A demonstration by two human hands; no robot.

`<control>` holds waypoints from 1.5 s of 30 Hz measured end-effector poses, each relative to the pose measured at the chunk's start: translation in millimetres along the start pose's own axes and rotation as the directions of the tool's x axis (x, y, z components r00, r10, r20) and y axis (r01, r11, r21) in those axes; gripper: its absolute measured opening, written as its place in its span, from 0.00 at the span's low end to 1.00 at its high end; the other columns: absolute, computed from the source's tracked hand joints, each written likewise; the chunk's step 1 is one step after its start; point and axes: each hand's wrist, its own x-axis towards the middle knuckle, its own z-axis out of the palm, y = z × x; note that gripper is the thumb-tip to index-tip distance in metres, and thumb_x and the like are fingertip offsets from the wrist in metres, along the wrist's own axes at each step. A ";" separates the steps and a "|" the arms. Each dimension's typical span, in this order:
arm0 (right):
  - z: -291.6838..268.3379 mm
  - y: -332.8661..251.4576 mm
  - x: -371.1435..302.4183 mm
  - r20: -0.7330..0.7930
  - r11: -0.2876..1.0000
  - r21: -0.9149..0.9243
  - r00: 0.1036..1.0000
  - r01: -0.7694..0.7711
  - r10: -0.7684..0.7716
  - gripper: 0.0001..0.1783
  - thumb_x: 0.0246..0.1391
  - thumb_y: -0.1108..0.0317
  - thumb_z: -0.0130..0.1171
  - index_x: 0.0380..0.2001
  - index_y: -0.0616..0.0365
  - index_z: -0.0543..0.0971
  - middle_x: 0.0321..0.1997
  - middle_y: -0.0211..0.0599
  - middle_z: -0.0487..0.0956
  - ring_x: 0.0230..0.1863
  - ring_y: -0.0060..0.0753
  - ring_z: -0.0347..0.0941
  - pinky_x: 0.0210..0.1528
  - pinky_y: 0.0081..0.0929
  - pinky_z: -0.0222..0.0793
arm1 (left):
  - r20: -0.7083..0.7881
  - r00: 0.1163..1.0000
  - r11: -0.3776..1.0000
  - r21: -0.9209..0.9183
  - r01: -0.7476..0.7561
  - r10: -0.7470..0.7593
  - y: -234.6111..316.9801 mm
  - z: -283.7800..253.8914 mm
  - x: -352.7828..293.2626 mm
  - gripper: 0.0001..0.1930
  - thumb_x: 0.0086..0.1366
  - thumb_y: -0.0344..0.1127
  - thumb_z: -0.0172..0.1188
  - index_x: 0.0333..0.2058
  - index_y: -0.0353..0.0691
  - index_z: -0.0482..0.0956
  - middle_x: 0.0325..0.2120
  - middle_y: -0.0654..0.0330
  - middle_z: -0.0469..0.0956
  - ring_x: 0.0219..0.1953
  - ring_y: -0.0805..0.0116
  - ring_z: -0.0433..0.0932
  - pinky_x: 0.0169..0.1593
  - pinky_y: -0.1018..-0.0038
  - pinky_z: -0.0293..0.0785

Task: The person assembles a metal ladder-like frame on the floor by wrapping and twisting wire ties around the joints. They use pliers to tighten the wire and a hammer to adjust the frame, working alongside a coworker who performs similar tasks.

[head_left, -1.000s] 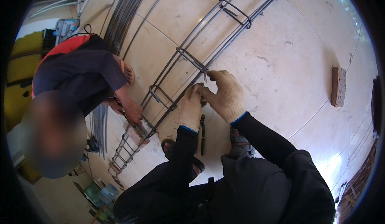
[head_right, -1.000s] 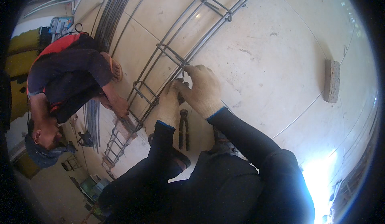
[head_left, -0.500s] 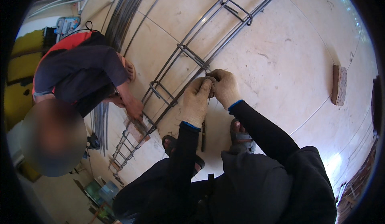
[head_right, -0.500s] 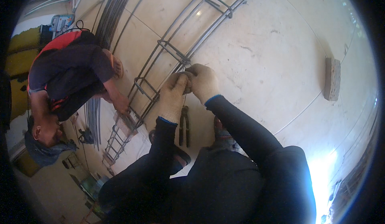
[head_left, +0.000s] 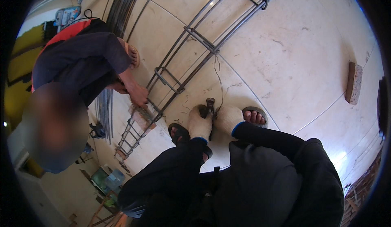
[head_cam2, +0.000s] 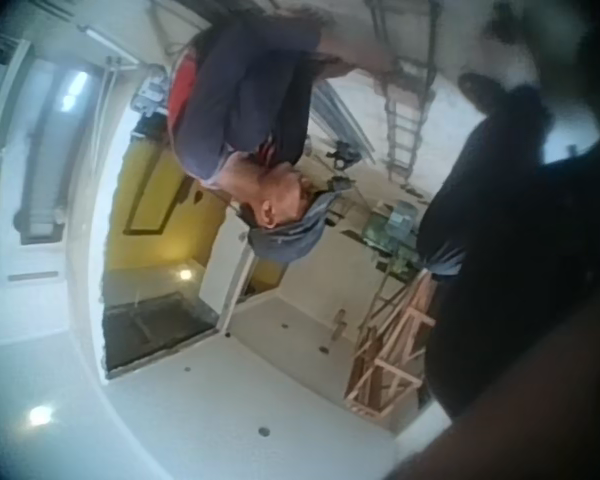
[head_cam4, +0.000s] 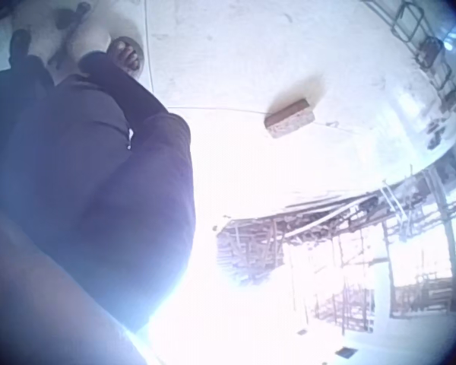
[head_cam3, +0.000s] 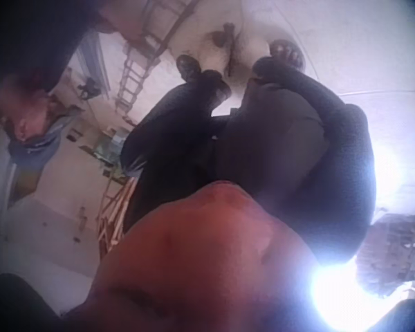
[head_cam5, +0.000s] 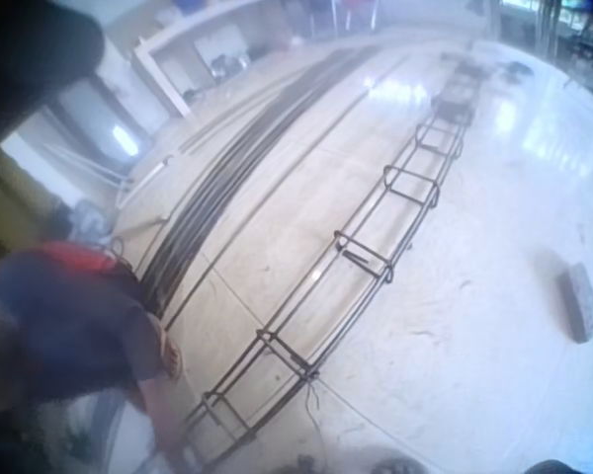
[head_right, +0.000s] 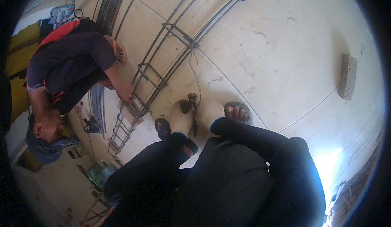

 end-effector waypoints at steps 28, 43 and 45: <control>-65.6 47.2 -54.7 -0.027 0.219 0.975 0.999 0.036 -0.045 0.25 0.56 0.76 0.59 0.59 0.63 0.76 0.53 0.38 0.82 0.53 0.29 0.80 0.48 0.27 0.78 | -0.067 0.967 0.881 -0.400 -0.251 0.245 54.1 14.6 23.2 0.24 0.77 0.52 0.59 0.49 0.31 0.83 0.40 0.54 0.86 0.43 0.64 0.83 0.49 0.65 0.78; -147.3 22.5 -41.9 0.066 0.297 0.955 0.975 0.000 -0.213 0.29 0.61 0.76 0.54 0.66 0.67 0.70 0.66 0.51 0.75 0.63 0.43 0.78 0.59 0.40 0.83 | -0.378 0.891 0.589 -0.671 -0.451 0.252 66.1 -18.3 -3.1 0.10 0.72 0.36 0.66 0.38 0.32 0.83 0.31 0.61 0.83 0.35 0.73 0.79 0.42 0.75 0.75; -147.3 22.3 -37.5 0.052 0.279 0.960 0.980 0.003 -0.191 0.27 0.62 0.75 0.54 0.65 0.67 0.71 0.65 0.51 0.75 0.62 0.43 0.78 0.59 0.41 0.84 | -0.362 0.899 0.598 -0.673 -0.435 0.246 66.4 -14.6 -7.3 0.10 0.72 0.35 0.65 0.39 0.32 0.83 0.31 0.62 0.83 0.35 0.74 0.79 0.42 0.75 0.75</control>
